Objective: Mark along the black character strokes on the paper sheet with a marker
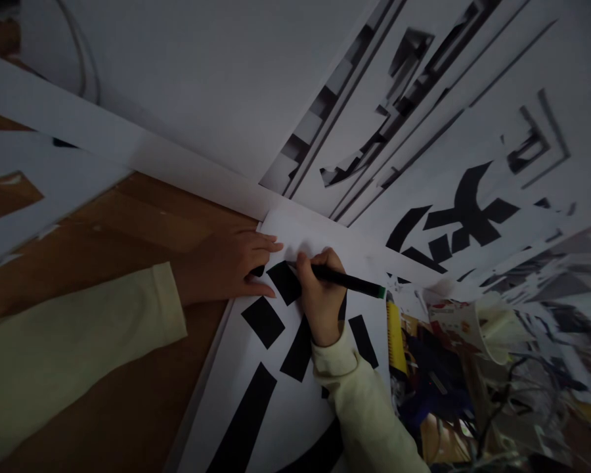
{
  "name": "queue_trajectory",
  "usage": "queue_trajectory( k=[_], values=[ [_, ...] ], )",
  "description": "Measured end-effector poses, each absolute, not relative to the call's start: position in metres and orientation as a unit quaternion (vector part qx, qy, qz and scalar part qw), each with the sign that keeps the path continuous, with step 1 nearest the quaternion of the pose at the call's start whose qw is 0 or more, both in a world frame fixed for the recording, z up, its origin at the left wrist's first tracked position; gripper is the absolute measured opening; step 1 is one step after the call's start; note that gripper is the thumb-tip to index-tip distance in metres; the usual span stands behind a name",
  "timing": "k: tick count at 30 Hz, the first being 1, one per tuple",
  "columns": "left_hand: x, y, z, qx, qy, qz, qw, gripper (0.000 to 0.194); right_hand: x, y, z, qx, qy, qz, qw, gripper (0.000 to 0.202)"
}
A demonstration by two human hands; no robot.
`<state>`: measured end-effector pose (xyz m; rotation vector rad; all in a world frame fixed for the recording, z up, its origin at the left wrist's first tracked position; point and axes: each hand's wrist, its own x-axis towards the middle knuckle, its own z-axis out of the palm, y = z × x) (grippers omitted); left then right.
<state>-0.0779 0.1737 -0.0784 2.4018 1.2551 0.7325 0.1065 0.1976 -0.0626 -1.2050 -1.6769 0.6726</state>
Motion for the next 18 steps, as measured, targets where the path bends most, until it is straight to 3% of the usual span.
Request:
queue_trajectory(
  k=[6,18],
  values=[
    [-0.079,0.175,-0.081,0.842,0.442,0.256,0.171,0.043,0.109,0.198,-0.064,-0.451,-0.666,0.28,0.524,0.032],
    [-0.086,0.183,-0.099,0.849,0.399,0.306,0.161,0.05,0.109,0.198,-0.066,-0.402,-0.737,0.329,0.433,0.029]
  ],
)
